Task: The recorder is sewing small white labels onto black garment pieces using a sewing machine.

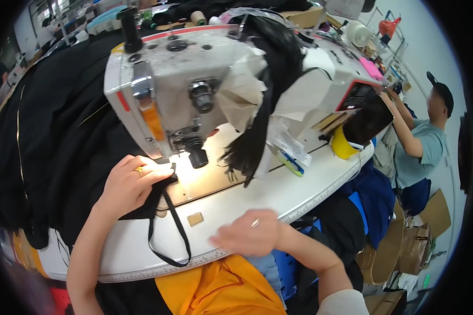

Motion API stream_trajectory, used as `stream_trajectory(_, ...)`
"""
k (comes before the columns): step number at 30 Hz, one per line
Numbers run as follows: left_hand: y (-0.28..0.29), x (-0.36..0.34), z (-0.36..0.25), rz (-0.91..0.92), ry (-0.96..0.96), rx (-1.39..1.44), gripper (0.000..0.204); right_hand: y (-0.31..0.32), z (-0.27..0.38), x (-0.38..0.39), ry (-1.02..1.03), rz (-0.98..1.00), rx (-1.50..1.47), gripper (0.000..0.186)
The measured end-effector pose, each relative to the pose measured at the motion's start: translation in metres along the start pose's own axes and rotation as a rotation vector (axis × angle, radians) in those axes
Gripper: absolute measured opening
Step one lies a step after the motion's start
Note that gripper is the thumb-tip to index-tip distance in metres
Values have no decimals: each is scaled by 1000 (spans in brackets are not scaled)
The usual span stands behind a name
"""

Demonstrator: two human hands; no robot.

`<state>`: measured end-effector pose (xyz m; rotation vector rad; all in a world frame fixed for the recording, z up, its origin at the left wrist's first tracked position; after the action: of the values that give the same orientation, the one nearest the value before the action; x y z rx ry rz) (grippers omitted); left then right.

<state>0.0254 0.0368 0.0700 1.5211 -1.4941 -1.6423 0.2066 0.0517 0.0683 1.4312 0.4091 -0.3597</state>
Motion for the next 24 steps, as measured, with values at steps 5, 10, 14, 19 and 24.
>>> stream_trajectory(5, -3, 2, 0, 33, 1, -50, 46, 35, -108, 38, -806, -427, -435, 31)
stream_trajectory(10, -4, 8, -7, 50, 56, -93, 48, 3, -116, 35, -859, 3, -526, 43)
stream_trajectory(14, -1, 10, -13, 22, 66, -109, 46, 12, -109, 52, -871, -85, -681, 38)
stream_trajectory(19, 0, 7, -14, -9, 47, -84, 43, -2, -96, 65, -853, 8, -870, 41)
stream_trajectory(24, -3, 9, -15, -4, 48, -109, 38, 15, -103, 50, -835, -200, -430, 36)
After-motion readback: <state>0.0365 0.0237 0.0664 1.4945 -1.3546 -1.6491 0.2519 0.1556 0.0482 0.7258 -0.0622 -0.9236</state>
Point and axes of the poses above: each hand's wrist, its own x-axis away from the middle knuckle, its own y-axis out of the back of the hand, z = x × y, the point moved 9 cm from there along -x, towards the middle knuckle, and after that the axes turned 5 degrees about x, right-handed, at the moved point
